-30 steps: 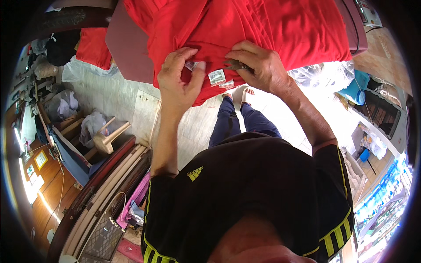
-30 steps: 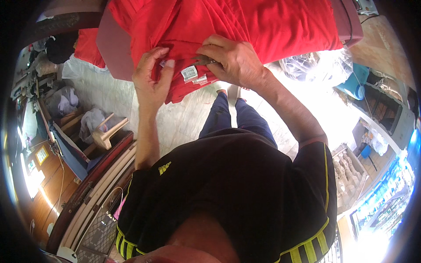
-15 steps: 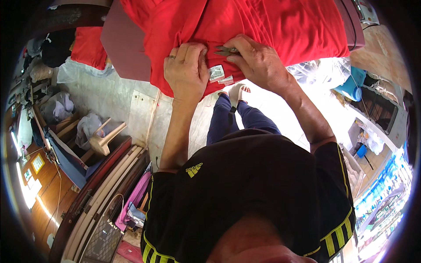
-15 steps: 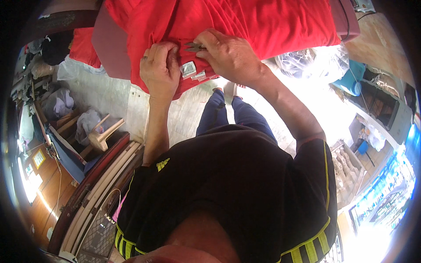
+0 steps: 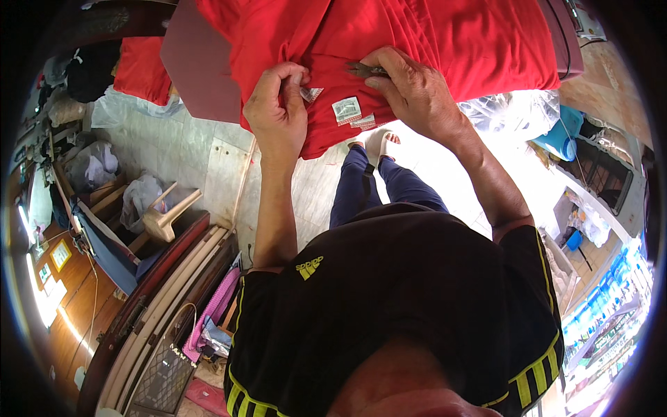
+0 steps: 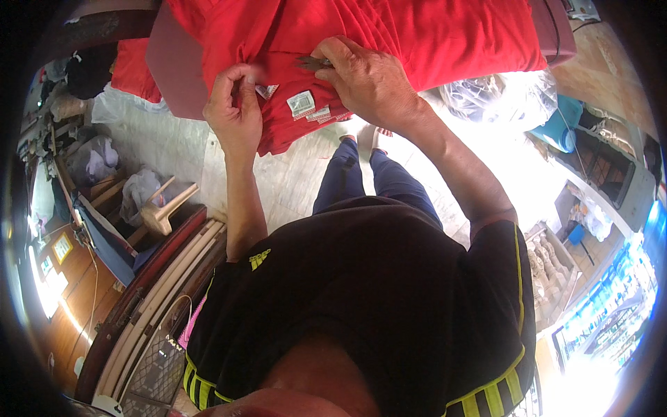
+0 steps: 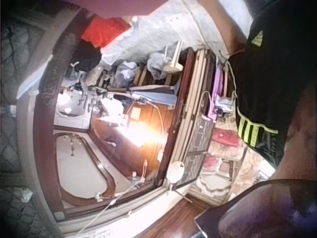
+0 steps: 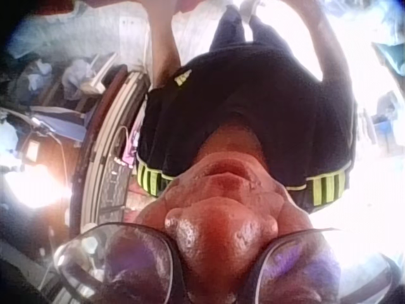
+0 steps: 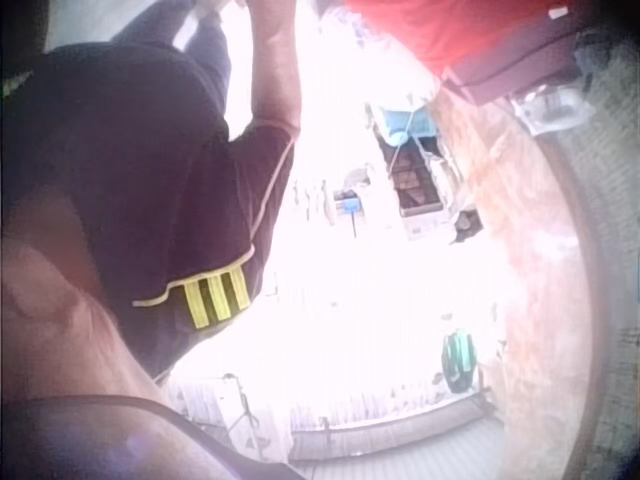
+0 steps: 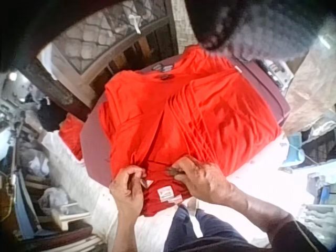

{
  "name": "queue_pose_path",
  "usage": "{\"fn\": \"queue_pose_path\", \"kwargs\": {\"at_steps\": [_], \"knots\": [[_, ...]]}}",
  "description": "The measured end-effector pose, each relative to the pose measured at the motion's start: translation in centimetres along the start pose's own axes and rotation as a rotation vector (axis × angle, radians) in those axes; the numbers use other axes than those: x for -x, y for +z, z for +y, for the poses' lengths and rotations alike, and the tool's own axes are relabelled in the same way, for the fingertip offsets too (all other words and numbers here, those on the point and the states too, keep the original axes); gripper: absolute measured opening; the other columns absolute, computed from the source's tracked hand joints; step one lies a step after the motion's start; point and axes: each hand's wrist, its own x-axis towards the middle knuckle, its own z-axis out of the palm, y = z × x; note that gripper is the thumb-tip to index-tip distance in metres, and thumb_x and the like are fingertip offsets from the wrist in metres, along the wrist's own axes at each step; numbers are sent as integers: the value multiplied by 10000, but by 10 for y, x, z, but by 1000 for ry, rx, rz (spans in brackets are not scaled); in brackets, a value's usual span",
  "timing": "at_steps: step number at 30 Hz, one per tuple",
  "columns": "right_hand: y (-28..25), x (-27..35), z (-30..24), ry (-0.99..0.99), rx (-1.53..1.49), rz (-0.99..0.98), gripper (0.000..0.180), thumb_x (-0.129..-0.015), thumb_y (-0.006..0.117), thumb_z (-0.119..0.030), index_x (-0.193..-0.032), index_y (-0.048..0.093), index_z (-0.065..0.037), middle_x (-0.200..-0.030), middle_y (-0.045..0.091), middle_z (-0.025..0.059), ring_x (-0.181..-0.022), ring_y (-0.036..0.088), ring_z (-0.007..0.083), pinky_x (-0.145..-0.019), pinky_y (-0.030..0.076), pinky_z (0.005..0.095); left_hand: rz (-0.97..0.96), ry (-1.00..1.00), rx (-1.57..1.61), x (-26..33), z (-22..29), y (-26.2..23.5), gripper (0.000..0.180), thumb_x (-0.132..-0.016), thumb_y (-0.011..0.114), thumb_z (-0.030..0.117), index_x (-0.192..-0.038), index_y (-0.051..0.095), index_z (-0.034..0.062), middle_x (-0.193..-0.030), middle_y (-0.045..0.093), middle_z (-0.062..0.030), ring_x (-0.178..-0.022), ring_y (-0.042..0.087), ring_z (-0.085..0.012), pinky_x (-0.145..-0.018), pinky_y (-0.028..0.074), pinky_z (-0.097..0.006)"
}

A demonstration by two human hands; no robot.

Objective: The person uses a small pair of scissors to cut the tags off a stack of red garments. They hold the fabric steady with one hand while snipping the tag strings with the other, repeating this process for multiple items in the pile.

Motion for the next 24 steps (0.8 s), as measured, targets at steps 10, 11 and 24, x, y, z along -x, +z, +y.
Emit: {"fn": "queue_pose_path", "kwargs": {"at_steps": [10,11,24], "knots": [[2,-19,-24,-111,199,-92,218,-915,703,-218,-1051,593,-88,-935,659,64,-700,719,248,-544,575,369,65,-35,177,1,1,3,97,-933,628,-80,-979,662,-2,-874,727,-83,-799,694,-122,-704,548,-247],[4,-21,-24,-120,208,-97,217,-913,704,-220,-1046,594,-88,-934,656,62,-700,718,249,-545,575,370,61,-49,202,2,1,2,94,-936,627,-78,-982,658,-2,-876,727,-85,-802,693,-123,-705,549,-246],[-17,-8,-11,-49,1,-145,197,-962,665,-184,-1113,604,-73,-905,725,105,-732,736,271,-592,597,375,-662,-211,421,0,9,-91,34,-887,703,-44,-919,715,-44,-830,713,-97,-764,670,-104,-693,516,-248]]}}
